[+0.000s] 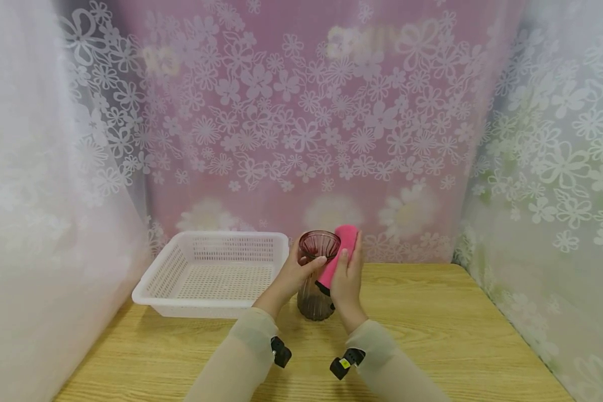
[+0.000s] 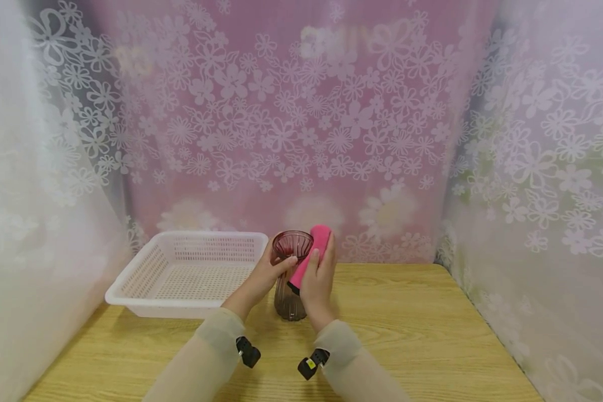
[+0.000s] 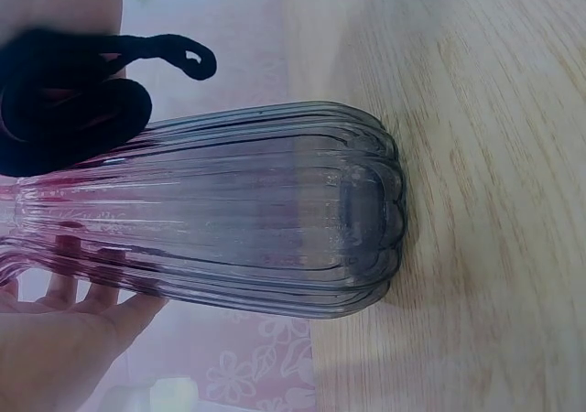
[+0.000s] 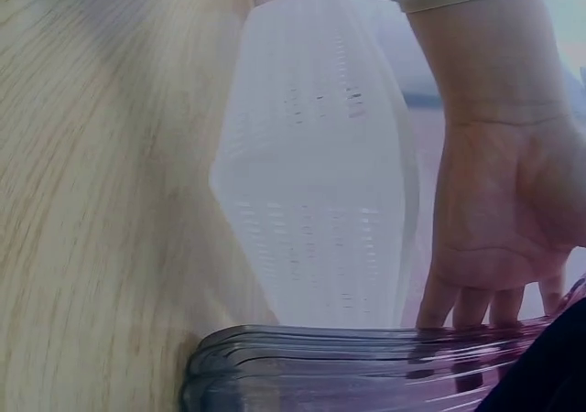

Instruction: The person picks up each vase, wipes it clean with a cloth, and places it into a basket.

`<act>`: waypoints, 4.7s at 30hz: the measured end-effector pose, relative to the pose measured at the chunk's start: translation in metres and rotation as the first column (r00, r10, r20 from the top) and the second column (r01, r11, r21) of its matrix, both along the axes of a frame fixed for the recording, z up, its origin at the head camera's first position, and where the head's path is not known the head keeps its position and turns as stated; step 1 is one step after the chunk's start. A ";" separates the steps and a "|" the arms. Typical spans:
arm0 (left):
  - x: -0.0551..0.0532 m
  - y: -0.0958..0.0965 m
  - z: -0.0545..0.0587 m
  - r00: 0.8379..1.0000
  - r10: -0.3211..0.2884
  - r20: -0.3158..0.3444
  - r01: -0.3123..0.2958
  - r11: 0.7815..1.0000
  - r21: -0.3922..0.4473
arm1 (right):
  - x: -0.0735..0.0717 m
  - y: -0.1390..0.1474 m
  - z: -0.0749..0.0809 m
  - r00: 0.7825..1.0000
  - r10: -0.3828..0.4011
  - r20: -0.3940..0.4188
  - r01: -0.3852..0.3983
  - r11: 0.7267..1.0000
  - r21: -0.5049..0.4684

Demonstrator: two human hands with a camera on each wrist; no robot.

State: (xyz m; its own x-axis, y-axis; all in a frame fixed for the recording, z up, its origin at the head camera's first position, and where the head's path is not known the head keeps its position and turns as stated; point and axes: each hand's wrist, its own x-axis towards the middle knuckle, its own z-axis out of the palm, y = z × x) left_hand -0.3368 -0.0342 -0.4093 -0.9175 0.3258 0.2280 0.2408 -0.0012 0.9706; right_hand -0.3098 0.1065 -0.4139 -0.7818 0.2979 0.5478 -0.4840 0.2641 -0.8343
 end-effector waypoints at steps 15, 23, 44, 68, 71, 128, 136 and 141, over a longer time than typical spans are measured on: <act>0.030 -0.003 0.030 1.000 -0.010 -0.008 0.010 1.000 0.005 | -0.002 -0.001 -0.011 0.999 -0.022 -0.045 0.023 0.999 0.031; 0.024 -0.001 0.023 1.000 -0.001 -0.013 0.002 1.000 0.023 | -0.001 -0.002 -0.015 1.000 -0.020 0.002 0.020 0.999 0.034; 0.004 0.002 0.000 0.999 0.030 -0.011 -0.030 0.999 0.014 | -0.001 0.001 -0.028 0.990 -0.040 0.134 0.021 0.990 0.141; 0.002 0.003 0.001 0.999 0.030 -0.020 -0.029 0.999 0.020 | -0.004 0.014 -0.039 0.953 -0.016 0.303 -0.055 0.973 0.223; 0.003 0.004 0.000 0.999 0.040 -0.019 -0.040 0.999 0.027 | -0.004 0.016 -0.041 0.944 -0.011 0.329 -0.064 0.974 0.216; 0.026 -0.003 0.024 1.000 -0.011 0.012 0.010 1.000 0.028 | -0.019 0.045 -0.063 0.790 0.034 0.612 -0.270 0.916 0.298; 0.025 -0.003 0.026 0.999 0.000 0.037 0.000 1.000 0.002 | -0.024 0.054 -0.057 0.746 0.068 0.662 -0.288 0.930 0.229; 0.027 -0.004 0.028 0.999 0.014 0.046 -0.013 1.000 -0.008 | -0.022 0.057 -0.049 0.737 0.078 0.672 -0.291 0.933 0.210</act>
